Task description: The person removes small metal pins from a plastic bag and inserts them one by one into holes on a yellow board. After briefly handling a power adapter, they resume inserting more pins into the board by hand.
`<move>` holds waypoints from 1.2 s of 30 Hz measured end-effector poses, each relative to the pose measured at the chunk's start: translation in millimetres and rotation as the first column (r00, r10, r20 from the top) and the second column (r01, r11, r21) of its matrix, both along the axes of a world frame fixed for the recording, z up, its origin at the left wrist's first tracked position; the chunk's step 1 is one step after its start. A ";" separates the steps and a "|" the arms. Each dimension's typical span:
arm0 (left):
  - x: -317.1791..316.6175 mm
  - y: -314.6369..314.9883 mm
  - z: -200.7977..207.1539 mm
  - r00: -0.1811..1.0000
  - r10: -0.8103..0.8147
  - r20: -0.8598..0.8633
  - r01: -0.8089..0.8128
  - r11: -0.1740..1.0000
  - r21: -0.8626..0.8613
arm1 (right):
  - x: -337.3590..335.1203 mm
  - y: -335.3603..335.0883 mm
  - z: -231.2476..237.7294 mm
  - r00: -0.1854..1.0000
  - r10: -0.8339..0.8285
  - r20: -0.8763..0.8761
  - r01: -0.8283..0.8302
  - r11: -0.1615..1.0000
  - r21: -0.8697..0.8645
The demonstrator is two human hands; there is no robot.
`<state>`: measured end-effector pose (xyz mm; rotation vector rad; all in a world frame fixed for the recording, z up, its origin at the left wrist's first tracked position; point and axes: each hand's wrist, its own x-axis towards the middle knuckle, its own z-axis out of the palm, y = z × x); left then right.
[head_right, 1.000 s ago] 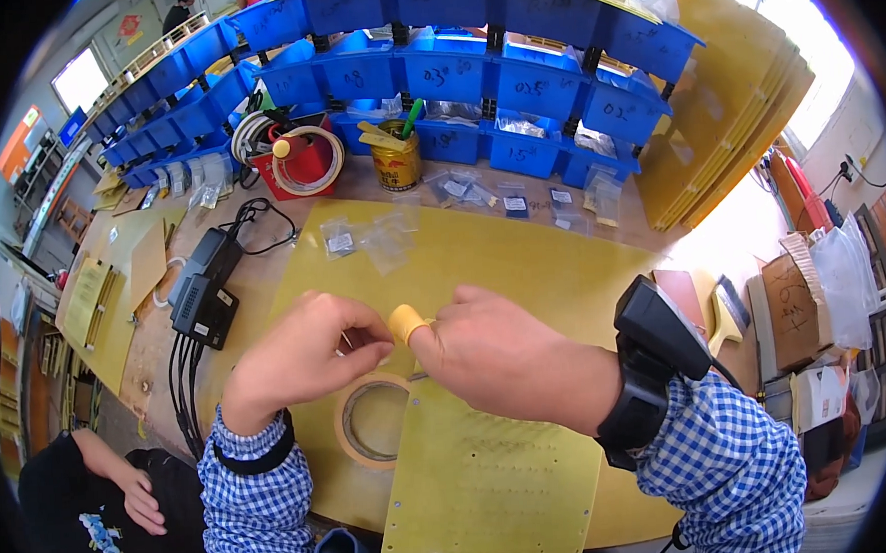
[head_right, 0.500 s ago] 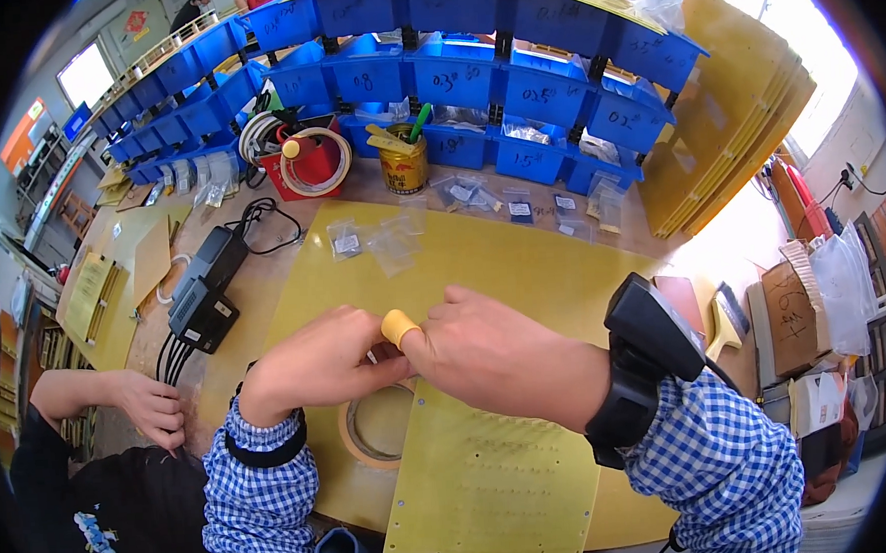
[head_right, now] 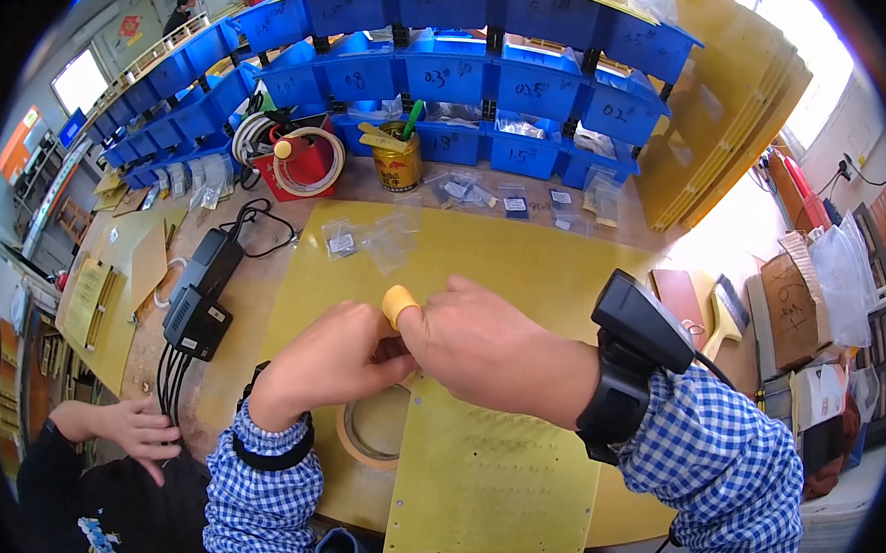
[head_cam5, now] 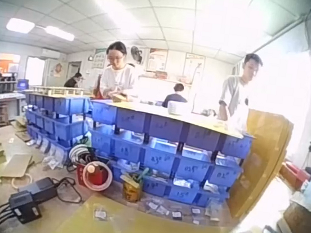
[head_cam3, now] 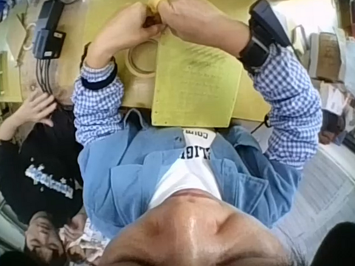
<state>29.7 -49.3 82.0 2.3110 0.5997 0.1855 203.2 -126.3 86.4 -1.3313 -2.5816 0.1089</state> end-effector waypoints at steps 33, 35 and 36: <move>-13.9 17.3 7.0 0.987 -0.024 0.157 0.054 0.980 -0.194 | 15.4 -18.7 27.9 0.884 -0.274 -0.379 0.193 0.952 -0.239; -11.9 16.3 7.1 0.983 -0.007 0.182 0.052 0.969 -0.242 | 13.8 -20.1 27.0 0.870 -0.284 -0.404 0.200 0.950 -0.238; -11.0 15.4 6.3 0.974 -0.006 0.227 0.073 0.956 -0.285 | 12.5 -20.5 26.9 0.854 -0.294 -0.430 0.207 0.949 -0.237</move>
